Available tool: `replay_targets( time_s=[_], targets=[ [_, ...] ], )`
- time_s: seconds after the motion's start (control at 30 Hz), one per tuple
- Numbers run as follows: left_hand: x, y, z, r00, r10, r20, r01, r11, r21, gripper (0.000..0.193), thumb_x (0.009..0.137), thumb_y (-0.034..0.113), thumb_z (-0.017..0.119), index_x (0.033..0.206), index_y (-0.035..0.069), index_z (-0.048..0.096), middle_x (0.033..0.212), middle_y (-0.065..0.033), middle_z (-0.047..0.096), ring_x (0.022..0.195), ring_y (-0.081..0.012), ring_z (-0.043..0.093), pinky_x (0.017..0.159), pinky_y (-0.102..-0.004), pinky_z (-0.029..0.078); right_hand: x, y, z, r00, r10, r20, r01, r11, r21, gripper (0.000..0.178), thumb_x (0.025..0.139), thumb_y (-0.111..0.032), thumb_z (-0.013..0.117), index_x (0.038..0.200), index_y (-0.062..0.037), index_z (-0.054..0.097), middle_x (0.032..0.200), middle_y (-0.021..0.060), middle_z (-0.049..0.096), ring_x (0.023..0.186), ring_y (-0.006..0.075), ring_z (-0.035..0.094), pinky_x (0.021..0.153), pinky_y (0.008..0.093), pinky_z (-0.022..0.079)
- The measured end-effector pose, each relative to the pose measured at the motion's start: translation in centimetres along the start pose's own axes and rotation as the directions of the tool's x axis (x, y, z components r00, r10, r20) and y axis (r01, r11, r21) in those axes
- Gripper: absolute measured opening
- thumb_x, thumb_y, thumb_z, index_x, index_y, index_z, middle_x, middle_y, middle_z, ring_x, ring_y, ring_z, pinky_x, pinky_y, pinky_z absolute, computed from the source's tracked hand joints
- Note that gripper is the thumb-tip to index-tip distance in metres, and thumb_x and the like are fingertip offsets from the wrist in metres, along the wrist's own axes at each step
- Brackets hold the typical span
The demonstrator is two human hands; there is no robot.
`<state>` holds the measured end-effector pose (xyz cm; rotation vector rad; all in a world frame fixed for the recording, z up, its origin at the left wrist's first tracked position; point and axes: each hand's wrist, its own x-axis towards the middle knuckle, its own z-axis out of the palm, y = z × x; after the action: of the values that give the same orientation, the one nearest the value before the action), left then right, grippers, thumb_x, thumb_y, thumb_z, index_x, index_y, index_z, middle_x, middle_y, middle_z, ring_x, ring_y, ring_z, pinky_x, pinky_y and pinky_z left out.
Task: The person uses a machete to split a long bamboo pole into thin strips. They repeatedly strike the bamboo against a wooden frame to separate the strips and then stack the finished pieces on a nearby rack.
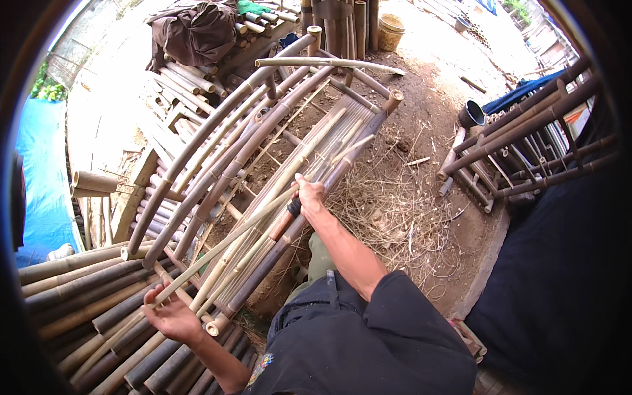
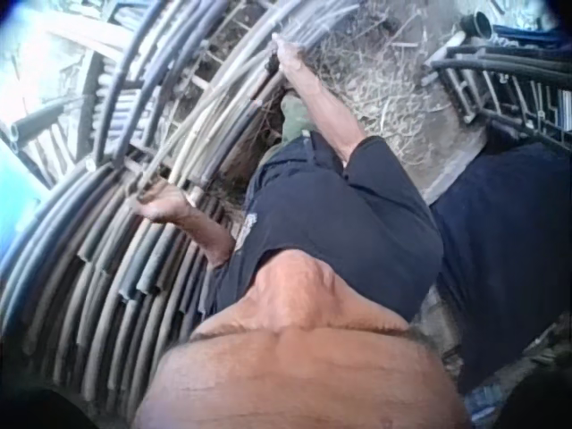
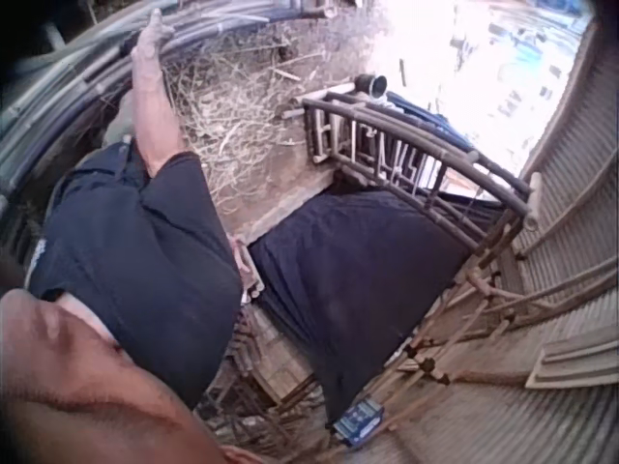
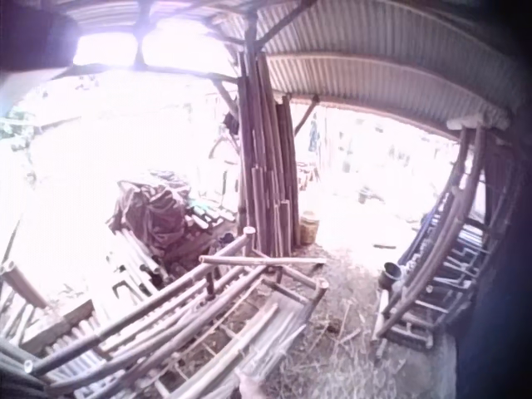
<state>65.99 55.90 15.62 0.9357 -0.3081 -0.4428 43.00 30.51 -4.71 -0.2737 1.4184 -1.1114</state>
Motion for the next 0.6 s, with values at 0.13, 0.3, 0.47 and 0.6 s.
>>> replay_targets(
  time_s=[0.13, 0.3, 0.47, 0.6],
  targets=[
    [2.0, -0.5, -3.1, 0.985, -0.168, -0.043, 0.171, 0.981, 0.090, 0.040, 0.103, 0.022, 0.043, 0.134, -0.002, 0.045, 0.111, -0.0083, 0.059, 0.109, -0.0230, 0.058, 0.104, -0.0389, 0.045, 9.7, 0.3, 4.8, 0.998, -0.067, 0.022, 0.070, 0.982, -0.177, 0.025, 0.083, -0.015, 0.071, 0.065, 0.0011, 0.063, 0.053, 0.0066, 0.054, 0.039, 0.0167, 0.051, 0.037, 0.0305, 0.043],
    [4.5, -3.9, 0.1, 0.957, -0.246, -0.152, 0.278, 0.928, 0.248, 0.039, 0.103, 0.015, 0.043, 0.137, -0.004, 0.038, 0.113, -0.0088, 0.059, 0.118, -0.0269, 0.057, 0.102, -0.0369, 0.051, 21.1, -0.2, 9.7, 0.987, -0.151, 0.062, 0.162, 0.940, -0.298, 0.021, 0.081, -0.015, 0.072, 0.072, 0.0008, 0.062, 0.059, 0.0083, 0.061, 0.040, 0.0160, 0.053, 0.035, 0.0304, 0.043],
    [8.1, -10.2, 6.3, 0.935, -0.288, -0.206, 0.340, 0.891, 0.299, 0.038, 0.103, 0.014, 0.044, 0.136, -0.004, 0.039, 0.114, -0.0111, 0.058, 0.119, -0.0278, 0.057, 0.102, -0.0377, 0.051, 30.3, -1.8, 11.7, 0.979, -0.200, 0.035, 0.193, 0.863, -0.467, 0.027, 0.079, -0.021, 0.072, 0.073, 0.0015, 0.058, 0.060, 0.0080, 0.059, 0.041, 0.0175, 0.054, 0.035, 0.0330, 0.044],
    [10.0, -13.6, 8.7, 0.908, -0.352, -0.230, 0.406, 0.874, 0.267, 0.037, 0.103, 0.014, 0.045, 0.134, -0.005, 0.040, 0.115, -0.0114, 0.058, 0.113, -0.0242, 0.058, 0.100, -0.0370, 0.052, 34.6, -4.1, 12.1, 0.983, -0.185, -0.016, 0.141, 0.800, -0.583, 0.029, 0.083, -0.022, 0.070, 0.074, 0.0029, 0.057, 0.057, 0.0082, 0.056, 0.041, 0.0183, 0.054, 0.036, 0.0341, 0.044]
  ],
)
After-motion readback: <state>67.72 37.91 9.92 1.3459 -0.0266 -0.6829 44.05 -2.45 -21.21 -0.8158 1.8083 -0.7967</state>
